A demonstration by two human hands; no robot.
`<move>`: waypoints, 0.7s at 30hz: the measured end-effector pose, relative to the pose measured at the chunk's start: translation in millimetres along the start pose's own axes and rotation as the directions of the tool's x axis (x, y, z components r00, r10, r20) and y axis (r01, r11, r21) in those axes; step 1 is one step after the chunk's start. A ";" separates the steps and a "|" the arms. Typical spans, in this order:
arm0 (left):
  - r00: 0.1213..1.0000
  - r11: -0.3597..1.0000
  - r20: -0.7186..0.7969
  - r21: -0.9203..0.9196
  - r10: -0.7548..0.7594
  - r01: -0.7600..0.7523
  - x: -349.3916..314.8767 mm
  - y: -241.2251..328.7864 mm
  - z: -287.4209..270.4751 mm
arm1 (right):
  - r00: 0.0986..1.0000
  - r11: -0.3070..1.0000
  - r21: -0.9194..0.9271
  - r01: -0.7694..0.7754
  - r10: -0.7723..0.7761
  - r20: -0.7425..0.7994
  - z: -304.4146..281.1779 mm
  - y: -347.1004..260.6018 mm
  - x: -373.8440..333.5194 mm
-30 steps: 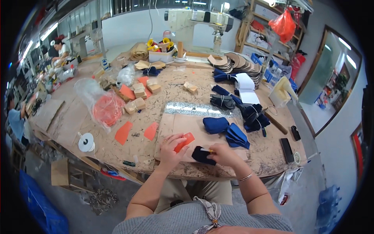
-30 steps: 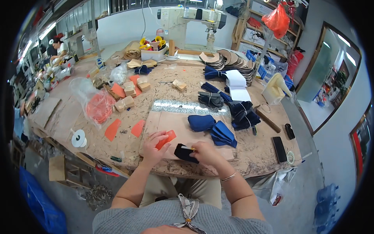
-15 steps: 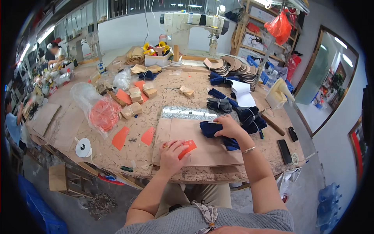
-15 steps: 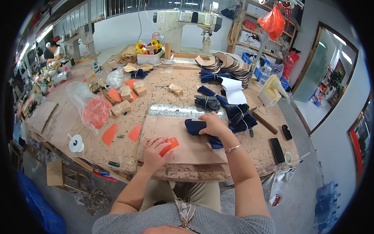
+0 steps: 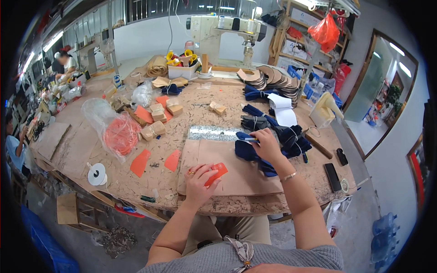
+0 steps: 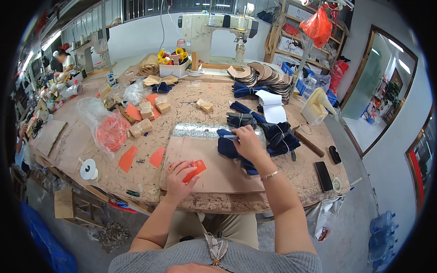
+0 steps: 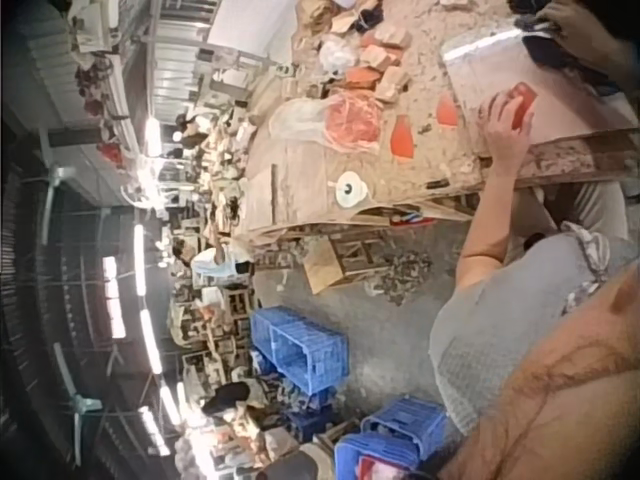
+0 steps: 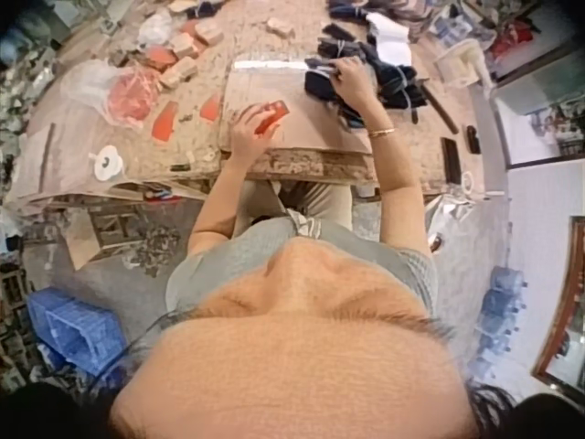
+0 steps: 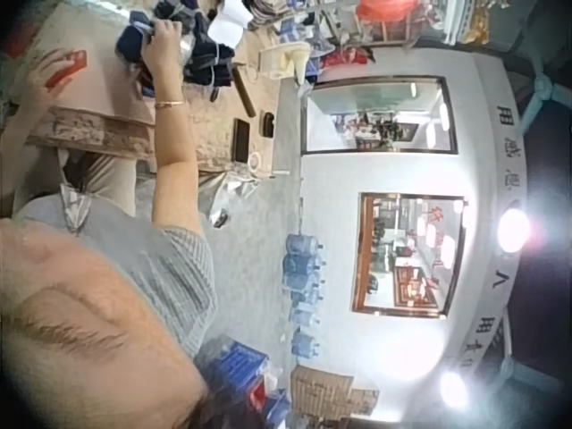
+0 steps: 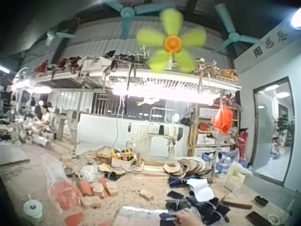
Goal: The person marks dark blue fabric pieces using a red template and a yellow marking tool. They repeatedly position the template on each piece, trace the outline, and set the marked piece aside on the table.
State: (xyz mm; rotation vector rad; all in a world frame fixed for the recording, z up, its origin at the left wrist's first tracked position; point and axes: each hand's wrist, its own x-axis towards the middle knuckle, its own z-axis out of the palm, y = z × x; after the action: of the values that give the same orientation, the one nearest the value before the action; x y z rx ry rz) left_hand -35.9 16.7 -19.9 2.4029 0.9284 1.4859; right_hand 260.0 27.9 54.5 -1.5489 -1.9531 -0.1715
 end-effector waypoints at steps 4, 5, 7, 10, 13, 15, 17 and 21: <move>0.971 0.956 -0.145 -0.255 -0.189 0.148 -1.9 -7.7 -4.9 | 0.987 0.989 -0.003 0.148 -0.148 0.056 9.6 -62.5 -25.1; 0.963 0.953 -0.174 -0.261 -0.206 0.156 -1.9 -6.7 -4.5 | 0.974 0.981 -0.033 0.191 -0.185 0.132 22.4 -65.2 -37.6; 0.942 0.948 -0.235 -0.263 -0.241 0.177 -2.0 -5.5 -6.8 | 0.960 0.988 -0.008 0.156 -0.150 0.237 35.7 -78.8 -58.1; 0.956 0.964 -0.226 -0.228 -0.186 0.134 -3.9 -7.8 -8.1 | 0.971 0.986 0.169 0.004 -0.045 0.235 14.7 -76.4 -64.7; 0.963 0.968 -0.206 -0.215 -0.177 0.132 -1.5 -5.8 -6.5 | 0.960 0.982 0.190 -0.005 -0.048 0.275 2.4 -74.4 -63.2; 0.966 0.966 -0.185 -0.217 -0.179 0.137 -4.5 -4.1 -6.4 | 0.950 0.976 0.213 0.040 -0.103 0.294 9.8 -72.6 -65.7; 0.971 0.964 -0.170 -0.230 -0.171 0.130 -4.1 -6.0 -5.7 | 0.953 0.975 0.207 0.082 -0.137 0.270 20.7 -66.8 -63.8; 0.969 0.970 -0.180 -0.203 -0.170 0.132 -4.9 -6.8 -4.7 | 0.983 0.987 0.160 -0.001 -0.028 0.179 35.5 -51.6 -53.9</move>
State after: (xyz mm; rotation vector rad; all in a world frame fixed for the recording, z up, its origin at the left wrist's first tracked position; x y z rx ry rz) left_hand -44.3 18.4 -24.3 2.0333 0.9384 1.6914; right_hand 204.8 -15.8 11.2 -1.4902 -2.0616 0.1220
